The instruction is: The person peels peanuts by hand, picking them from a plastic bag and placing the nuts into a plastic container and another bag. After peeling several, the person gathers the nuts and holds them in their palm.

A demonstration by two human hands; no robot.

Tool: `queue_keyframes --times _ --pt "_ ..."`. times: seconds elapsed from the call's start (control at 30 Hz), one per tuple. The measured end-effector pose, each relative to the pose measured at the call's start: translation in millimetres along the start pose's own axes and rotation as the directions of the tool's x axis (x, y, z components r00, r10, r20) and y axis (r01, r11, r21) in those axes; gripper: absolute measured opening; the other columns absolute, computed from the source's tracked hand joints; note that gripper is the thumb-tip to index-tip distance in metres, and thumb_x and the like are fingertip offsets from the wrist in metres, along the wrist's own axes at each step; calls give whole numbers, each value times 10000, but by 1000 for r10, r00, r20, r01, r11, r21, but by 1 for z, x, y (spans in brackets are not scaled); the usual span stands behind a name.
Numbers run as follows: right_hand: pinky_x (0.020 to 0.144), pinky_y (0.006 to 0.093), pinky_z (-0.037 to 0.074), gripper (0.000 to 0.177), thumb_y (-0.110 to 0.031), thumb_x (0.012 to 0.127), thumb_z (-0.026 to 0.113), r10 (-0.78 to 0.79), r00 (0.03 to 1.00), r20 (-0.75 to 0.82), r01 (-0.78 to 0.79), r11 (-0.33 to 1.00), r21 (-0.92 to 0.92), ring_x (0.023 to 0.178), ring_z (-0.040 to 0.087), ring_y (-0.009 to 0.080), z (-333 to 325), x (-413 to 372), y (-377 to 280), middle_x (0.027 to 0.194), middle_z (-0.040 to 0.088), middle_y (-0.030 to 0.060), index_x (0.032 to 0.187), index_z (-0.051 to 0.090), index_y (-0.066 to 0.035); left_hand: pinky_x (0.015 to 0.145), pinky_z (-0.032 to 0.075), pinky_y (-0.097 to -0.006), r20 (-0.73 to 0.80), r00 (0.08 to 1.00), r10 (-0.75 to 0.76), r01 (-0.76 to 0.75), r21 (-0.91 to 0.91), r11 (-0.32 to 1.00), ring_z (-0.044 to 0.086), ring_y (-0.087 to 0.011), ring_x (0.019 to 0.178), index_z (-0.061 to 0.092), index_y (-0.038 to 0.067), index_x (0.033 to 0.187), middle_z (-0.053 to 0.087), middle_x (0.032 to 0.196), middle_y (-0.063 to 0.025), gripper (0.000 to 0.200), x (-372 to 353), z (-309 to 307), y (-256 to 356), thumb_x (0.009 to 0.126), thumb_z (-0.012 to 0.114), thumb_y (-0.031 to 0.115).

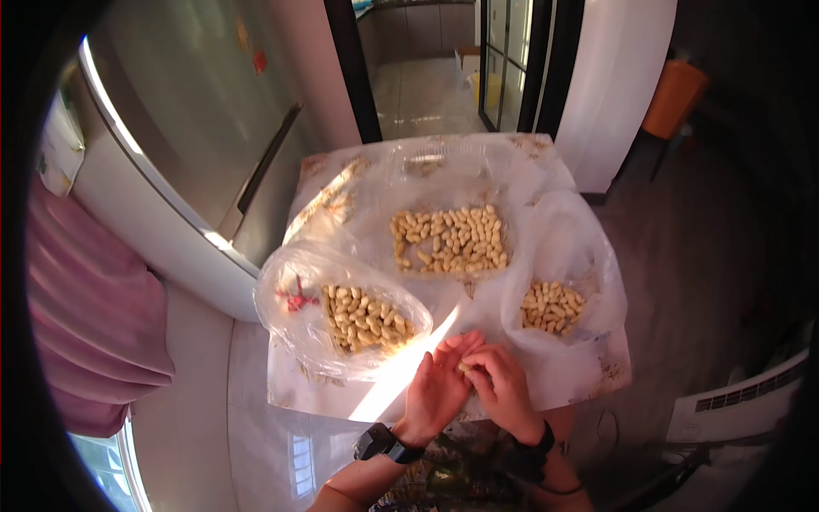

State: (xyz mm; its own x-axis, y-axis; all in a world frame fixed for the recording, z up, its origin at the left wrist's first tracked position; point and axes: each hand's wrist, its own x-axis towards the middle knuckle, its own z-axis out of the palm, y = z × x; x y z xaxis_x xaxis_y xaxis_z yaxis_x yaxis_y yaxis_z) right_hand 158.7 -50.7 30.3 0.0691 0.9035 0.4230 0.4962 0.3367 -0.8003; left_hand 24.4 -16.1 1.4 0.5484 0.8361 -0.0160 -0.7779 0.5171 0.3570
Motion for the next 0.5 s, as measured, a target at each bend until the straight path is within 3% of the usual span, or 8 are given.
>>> queue_keyframes --times 0.1,0.17,0.23,0.3,0.37,0.43,0.5 --pt "740 379 523 121 -29 885 628 -62 998 -5 62 998 -1 863 635 317 -6 3 -6 976 624 116 1001 597 -45 1195 236 -444 29 1000 12 -13 19 1000 311 -302 1440 480 54 1343 388 1514 -168 533 1 0 -1 993 505 454" --pt "759 376 527 127 -14 875 630 -5 999 45 1 995 103 879 643 321 -22 7 -30 982 635 121 997 608 -43 1186 248 -433 22 1000 -15 15 2 1000 333 -283 1429 504 70 1339 444 1482 -142 488 2 2 1 1015 477 434" --pt "769 377 529 129 -4 862 638 -12 999 31 9 997 80 890 646 325 -43 15 -50 978 642 128 986 620 -37 1189 246 -430 5 1000 -25 25 -14 1000 339 -286 1426 514 68 1327 451 1477 -143 467 2 2 0 1017 483 417" --pt "751 347 522 151 33 826 674 -84 996 -5 83 992 -97 870 651 283 -69 27 -58 970 640 133 959 625 -18 1196 239 -424 7 999 -35 35 -27 999 347 -289 1423 520 69 1317 443 1485 -141 449 3 3 2 1019 485 403" --pt "735 345 521 129 24 830 668 -76 997 -32 70 986 -148 844 646 294 -90 35 -52 934 634 133 947 625 -10 1198 249 -420 -36 998 -48 48 10 999 344 -293 1427 519 62 1301 425 1498 -145 467 5 7 3 1004 509 421" --pt "758 392 514 160 -13 831 670 33 998 -48 -44 965 -257 878 627 338 -108 44 -44 969 627 134 984 624 -30 1201 244 -423 -36 998 -60 60 17 998 347 -293 1424 517 59 1303 427 1497 -144 473 4 4 3 1004 507 426" --pt "778 398 506 167 -26 830 675 5 1000 -27 -15 932 -362 897 617 337 -117 59 -38 989 616 136 988 622 -29 1200 242 -427 -31 998 -62 62 6 998 348 -294 1424 513 59 1309 428 1496 -144 479 4 3 3 1004 507 427"
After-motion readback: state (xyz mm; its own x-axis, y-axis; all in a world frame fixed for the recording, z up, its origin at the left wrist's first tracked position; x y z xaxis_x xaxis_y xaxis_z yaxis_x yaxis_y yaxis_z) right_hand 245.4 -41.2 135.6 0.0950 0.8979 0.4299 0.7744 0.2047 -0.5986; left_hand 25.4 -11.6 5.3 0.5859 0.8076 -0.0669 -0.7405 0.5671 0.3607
